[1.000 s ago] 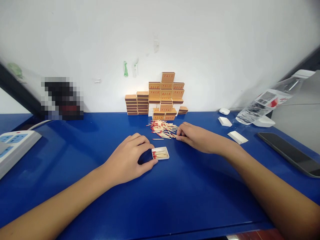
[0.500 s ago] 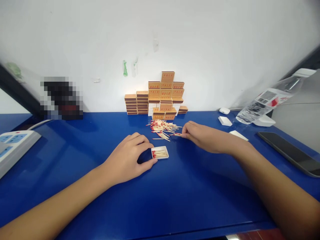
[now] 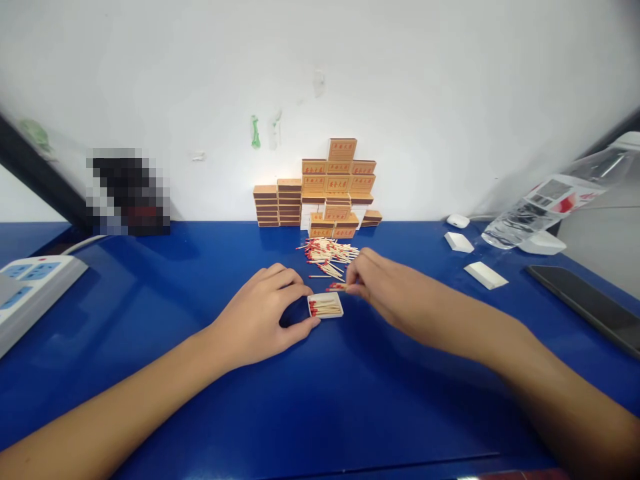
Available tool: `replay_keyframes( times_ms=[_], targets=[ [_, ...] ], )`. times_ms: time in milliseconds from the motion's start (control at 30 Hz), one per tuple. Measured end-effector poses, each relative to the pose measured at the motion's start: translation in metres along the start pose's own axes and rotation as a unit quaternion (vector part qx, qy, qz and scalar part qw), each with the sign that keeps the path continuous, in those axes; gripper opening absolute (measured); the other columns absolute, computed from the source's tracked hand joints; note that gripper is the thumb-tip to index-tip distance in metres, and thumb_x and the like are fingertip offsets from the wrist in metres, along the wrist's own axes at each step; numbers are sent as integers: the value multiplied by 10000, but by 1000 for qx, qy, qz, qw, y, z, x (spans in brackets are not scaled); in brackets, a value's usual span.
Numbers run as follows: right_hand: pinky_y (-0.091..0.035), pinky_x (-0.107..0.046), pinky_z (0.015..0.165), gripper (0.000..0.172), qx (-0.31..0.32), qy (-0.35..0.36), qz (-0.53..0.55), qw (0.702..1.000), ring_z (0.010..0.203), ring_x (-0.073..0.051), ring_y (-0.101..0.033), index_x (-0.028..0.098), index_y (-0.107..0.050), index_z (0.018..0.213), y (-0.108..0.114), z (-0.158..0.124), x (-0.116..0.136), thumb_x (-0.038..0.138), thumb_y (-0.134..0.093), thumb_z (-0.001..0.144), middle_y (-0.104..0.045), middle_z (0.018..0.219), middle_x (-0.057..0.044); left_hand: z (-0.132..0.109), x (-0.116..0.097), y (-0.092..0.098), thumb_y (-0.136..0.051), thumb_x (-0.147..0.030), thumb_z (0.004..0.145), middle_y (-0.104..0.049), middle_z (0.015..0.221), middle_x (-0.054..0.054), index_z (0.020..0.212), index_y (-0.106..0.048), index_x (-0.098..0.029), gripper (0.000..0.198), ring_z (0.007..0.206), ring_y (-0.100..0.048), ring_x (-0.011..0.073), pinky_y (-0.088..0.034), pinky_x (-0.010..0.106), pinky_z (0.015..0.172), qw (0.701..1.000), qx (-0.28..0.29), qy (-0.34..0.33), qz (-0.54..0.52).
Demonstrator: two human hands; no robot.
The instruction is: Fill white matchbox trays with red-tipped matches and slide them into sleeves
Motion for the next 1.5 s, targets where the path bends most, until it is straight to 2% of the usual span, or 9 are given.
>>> replay_keyframes(
  times_ms=[133, 233, 333, 400, 500, 667, 867, 1133, 1500],
  targets=[
    [-513, -399, 783, 306, 30, 73, -100, 992, 907, -267, -610, 155, -604, 1054, -14, 2, 23, 27, -328, 1019, -650, 1080, -170, -1, -3, -1, -715, -391, 956, -713, 1089, 83, 1153, -740, -188, 284, 1033, -632, 267, -531, 462, 933, 1000, 1, -9, -4],
    [-514, -404, 751, 285, 24, 87, -153, 984, 872, -273, -610, 139, -609, 1021, -22, 4, 25, 6, -357, 1007, -655, 1057, -177, -2, -4, -1, -727, -369, 946, -714, 1101, 85, 1149, -738, -188, 273, 1045, -631, 269, -526, 458, 940, 1000, 2, -11, -8],
    [-516, -395, 798, 238, 20, 99, -134, 986, 907, -260, -624, 149, -604, 1050, -24, 6, 21, 26, -401, 1031, -657, 1089, -146, -2, -3, -1, -725, -366, 947, -710, 1093, 84, 1127, -740, -187, 254, 1037, -628, 269, -524, 455, 932, 1000, 3, -10, -7],
    [-507, -374, 793, 179, 19, 80, -101, 991, 919, -250, -632, 158, -597, 1077, -20, 6, 16, 71, -442, 1055, -659, 1103, -126, -1, -2, -1, -721, -378, 952, -707, 1091, 82, 1132, -740, -189, 262, 1033, -627, 266, -523, 452, 931, 1000, 0, -11, -4],
    [-474, -340, 724, 79, 37, 16, -47, 998, 867, -230, -637, 178, -590, 1048, -10, 5, 8, 177, -516, 1075, -678, 1061, -94, -1, -1, -1, -714, -388, 958, -708, 1092, 81, 1145, -739, -194, 271, 1032, -629, 264, -524, 449, 932, 1000, -1, -8, 0],
    [-430, -325, 707, 184, 81, -28, 3, 996, 797, -197, -610, 202, -578, 944, -5, 6, 5, 268, -507, 1100, -678, 990, -50, -2, -2, -1, -709, -393, 962, -713, 1103, 84, 1151, -741, -192, 278, 1047, -628, 266, -526, 453, 939, 1000, 2, -5, -2],
    [-398, -319, 683, 199, 92, -26, 0, 995, 760, -182, -587, 188, -564, 953, -10, 9, 14, 203, -443, 1110, -672, 986, -59, -1, -1, -1, -714, -388, 961, -714, 1077, 78, 1131, -747, -184, 268, 1029, -633, 259, -527, 450, 932, 1000, -1, -7, -1],
    [-376, -298, 662, 151, 33, -8, 29, 999, 750, -163, -597, 201, -585, 943, -11, 8, 17, 279, -575, 1072, -693, 967, -30, -2, -2, -1, -704, -410, 971, -708, 1068, 70, 1126, -744, -195, 267, 1024, -629, 258, -525, 447, 922, 1000, -3, -9, 0],
    [-391, -311, 662, 157, 54, -1, -9, 999, 730, -168, -583, 190, -555, 964, -18, 8, 18, 192, -466, 1093, -664, 985, -48, -1, -1, -2, -705, -398, 968, -706, 1062, 70, 1099, -742, -191, 248, 1015, -623, 258, -523, 452, 923, 1000, 1, -9, -3]
  ],
)
Point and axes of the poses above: each hand's wrist, its own z-axis towards the middle knuckle, its own y-axis out of the back of the hand, x = y × z, the point moved 1 cm from there along z, towards the middle knuckle
